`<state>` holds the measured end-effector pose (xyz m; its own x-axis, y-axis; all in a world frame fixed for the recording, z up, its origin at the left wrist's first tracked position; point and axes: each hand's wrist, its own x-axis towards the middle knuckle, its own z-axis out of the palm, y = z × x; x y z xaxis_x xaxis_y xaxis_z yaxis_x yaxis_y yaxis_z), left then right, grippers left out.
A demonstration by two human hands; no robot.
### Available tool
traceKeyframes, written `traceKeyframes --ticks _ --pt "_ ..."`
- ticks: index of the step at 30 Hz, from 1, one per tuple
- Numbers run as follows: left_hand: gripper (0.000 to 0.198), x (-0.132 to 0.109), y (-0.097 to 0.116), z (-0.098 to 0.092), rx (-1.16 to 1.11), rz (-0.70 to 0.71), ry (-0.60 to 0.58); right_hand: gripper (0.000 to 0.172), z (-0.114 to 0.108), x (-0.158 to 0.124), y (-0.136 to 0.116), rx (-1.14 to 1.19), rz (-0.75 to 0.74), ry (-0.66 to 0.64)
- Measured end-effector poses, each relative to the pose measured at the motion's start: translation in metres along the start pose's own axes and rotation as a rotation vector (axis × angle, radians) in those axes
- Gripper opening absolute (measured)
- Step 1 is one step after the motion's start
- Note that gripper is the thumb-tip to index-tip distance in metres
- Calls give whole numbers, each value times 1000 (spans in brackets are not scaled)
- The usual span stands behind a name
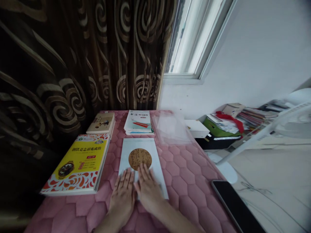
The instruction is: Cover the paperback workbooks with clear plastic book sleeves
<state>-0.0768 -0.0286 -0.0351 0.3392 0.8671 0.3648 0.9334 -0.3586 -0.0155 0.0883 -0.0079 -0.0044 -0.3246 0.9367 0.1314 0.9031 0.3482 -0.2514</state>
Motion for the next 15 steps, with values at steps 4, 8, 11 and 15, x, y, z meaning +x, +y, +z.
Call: traceKeyframes --ticks 4,8,11,15 --pt "59 -1 3 -5 -54 -19 -74 58 6 -24 16 -38 -121 49" --pt "52 1 1 -16 -86 -267 -181 57 -1 -46 60 -102 -54 60" --pt "52 13 -8 -26 -132 -457 -259 56 0 -52 70 -113 -38 80" --pt "54 42 -33 -44 -341 -669 -345 57 4 -43 58 -90 25 59"
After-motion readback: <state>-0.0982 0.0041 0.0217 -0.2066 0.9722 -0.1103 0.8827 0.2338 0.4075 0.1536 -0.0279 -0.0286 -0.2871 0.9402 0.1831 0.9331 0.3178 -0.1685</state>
